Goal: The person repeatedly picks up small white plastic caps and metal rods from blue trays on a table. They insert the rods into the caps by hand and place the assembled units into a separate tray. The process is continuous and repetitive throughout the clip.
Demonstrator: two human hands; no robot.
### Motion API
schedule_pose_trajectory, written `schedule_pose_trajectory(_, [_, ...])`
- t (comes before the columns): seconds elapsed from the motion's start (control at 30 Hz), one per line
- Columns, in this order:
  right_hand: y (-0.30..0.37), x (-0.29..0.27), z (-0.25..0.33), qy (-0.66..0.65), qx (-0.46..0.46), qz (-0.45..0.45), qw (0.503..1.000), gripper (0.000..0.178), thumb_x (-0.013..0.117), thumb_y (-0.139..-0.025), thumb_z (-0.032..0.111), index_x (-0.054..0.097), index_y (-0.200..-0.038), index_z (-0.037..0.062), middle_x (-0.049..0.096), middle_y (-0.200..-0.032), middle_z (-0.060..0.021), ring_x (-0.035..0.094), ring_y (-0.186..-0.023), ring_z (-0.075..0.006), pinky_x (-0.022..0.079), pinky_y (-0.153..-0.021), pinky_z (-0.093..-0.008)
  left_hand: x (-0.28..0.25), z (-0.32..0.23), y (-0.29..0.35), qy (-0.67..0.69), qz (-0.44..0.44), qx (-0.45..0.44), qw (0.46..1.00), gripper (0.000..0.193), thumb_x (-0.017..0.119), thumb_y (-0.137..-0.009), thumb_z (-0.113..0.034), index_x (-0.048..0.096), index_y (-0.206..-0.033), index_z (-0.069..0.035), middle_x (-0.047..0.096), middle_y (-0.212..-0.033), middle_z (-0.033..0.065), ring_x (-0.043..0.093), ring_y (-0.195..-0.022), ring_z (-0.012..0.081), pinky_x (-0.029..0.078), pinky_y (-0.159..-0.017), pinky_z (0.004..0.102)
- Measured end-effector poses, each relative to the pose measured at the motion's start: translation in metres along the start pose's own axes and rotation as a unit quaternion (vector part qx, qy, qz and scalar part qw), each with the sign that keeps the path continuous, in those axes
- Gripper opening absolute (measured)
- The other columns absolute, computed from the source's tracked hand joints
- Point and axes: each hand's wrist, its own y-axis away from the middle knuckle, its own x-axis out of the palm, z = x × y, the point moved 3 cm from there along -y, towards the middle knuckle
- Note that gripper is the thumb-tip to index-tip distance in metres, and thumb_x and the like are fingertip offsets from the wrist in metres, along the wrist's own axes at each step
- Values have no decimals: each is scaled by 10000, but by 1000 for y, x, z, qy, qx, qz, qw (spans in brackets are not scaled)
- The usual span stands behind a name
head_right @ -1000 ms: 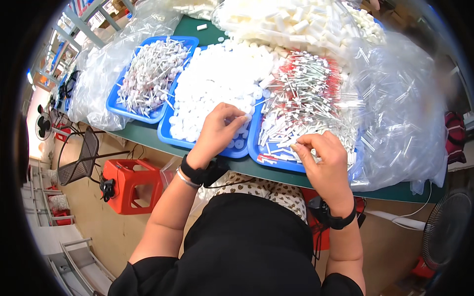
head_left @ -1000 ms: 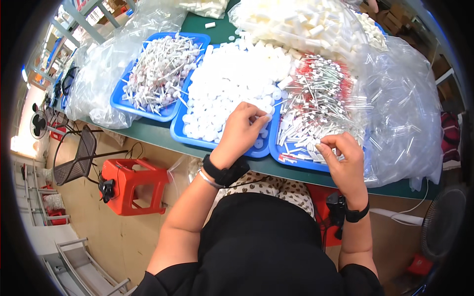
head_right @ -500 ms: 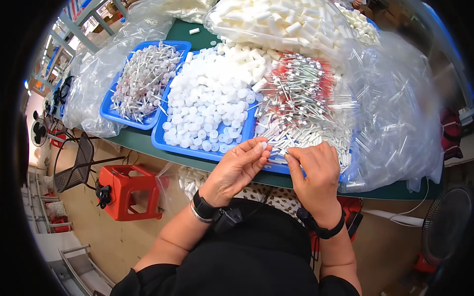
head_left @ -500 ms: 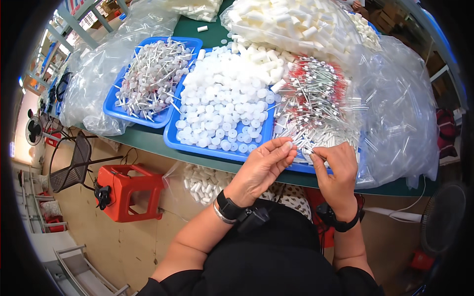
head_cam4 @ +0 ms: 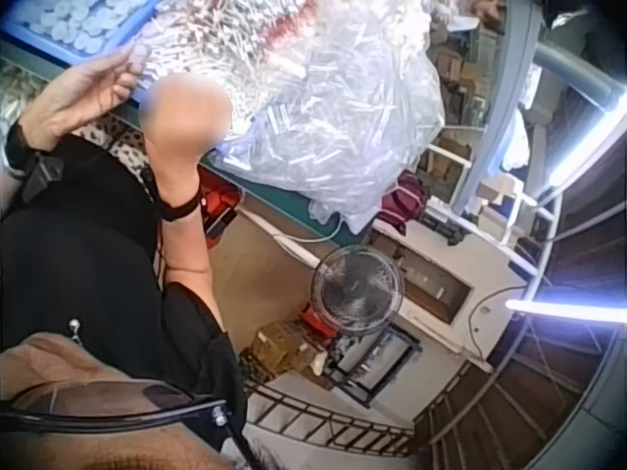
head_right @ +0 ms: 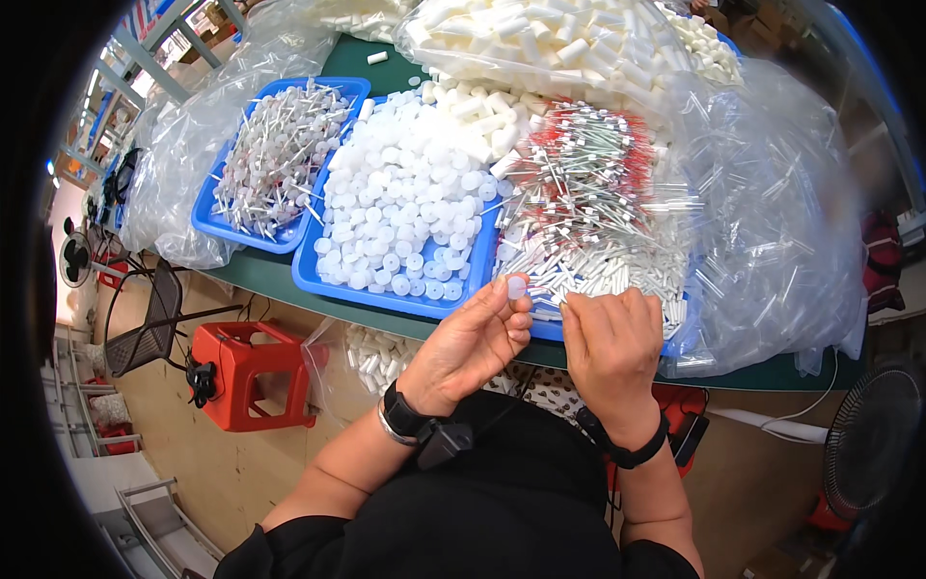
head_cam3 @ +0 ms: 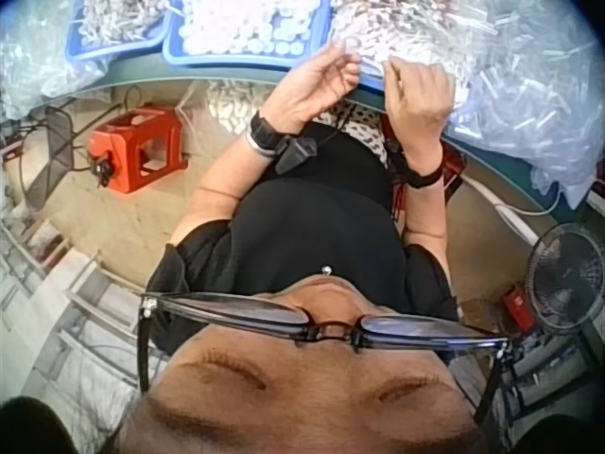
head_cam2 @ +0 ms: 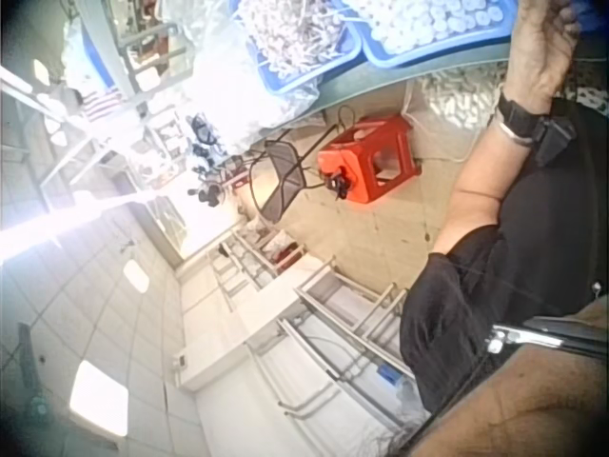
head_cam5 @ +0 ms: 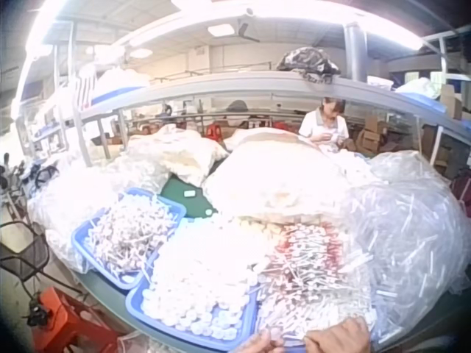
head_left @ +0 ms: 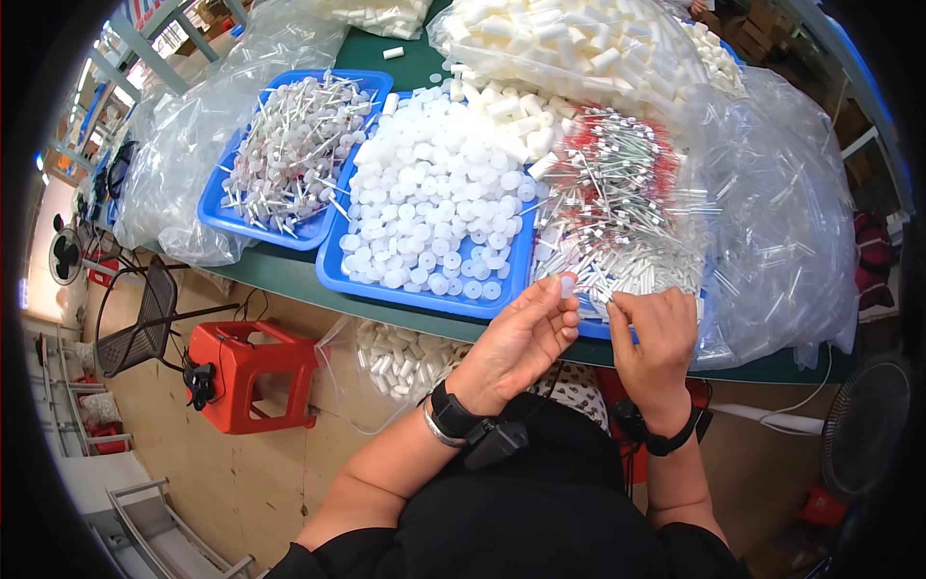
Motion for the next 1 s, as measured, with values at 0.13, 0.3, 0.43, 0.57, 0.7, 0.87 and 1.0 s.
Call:
schedule_pose_trajectory(0.13, [0,-2,3,17,-12,-10,1000,162,753,-755,40,661,-888,52,583,-723,-36,503,-673,-230,366,-657,-378,1,-2,1,-75,-24,35,996,244,599,-1002,-214,572,-1201,-77,631,-990,40,597,-878,117,507,-791,248])
schedule_pose_trajectory(0.3, [1,-2,0,22,-16,-15,1000,180,757,-745,37,662,-896,52,580,-723,-31,502,-665,-224,370,-654,-379,7,-4,5,-98,-39,38,994,265,613,-993,-195,571,-1223,-71,647,-1009,45,620,-899,115,525,-810,249])
schedule_pose_trajectory(0.43, [2,-3,6,15,-47,-12,999,183,756,-747,40,661,-903,53,583,-727,-31,508,-666,-219,375,-648,-374,5,-3,4,-95,-35,26,995,269,609,-995,-193,573,-1226,-60,651,-1002,44,628,-896,117,530,-800,244])
schedule_pose_trajectory(0.57, [3,2,8,1,-58,-1,998,161,747,-766,46,664,-904,49,591,-731,-31,514,-659,-218,378,-635,-367,5,1,3,-112,-16,16,994,272,601,-999,-188,572,-1226,-41,652,-967,37,630,-859,108,531,-785,240])
schedule_pose_trajectory(0.7, [4,2,0,-95,4,45,994,114,723,-820,58,668,-916,29,602,-703,-45,534,-622,-230,388,-620,-370,4,4,3,-138,-12,10,990,265,595,-1003,-178,577,-1215,-20,641,-917,25,622,-813,99,530,-762,236])
schedule_pose_trajectory(0.87, [22,19,-7,-412,340,123,836,44,679,-874,54,651,-882,21,616,-672,-81,566,-590,-259,405,-605,-376,3,10,3,-148,14,5,989,234,594,-1002,-168,600,-1190,-28,630,-909,16,608,-789,96,529,-742,237])
schedule_pose_trajectory(1.0, [7,9,5,-184,110,44,976,54,668,-882,55,643,-847,23,639,-695,-93,596,-615,-275,427,-619,-371,2,13,1,-111,11,1,994,218,599,-999,-164,613,-1178,-40,629,-915,13,601,-777,92,528,-734,241])
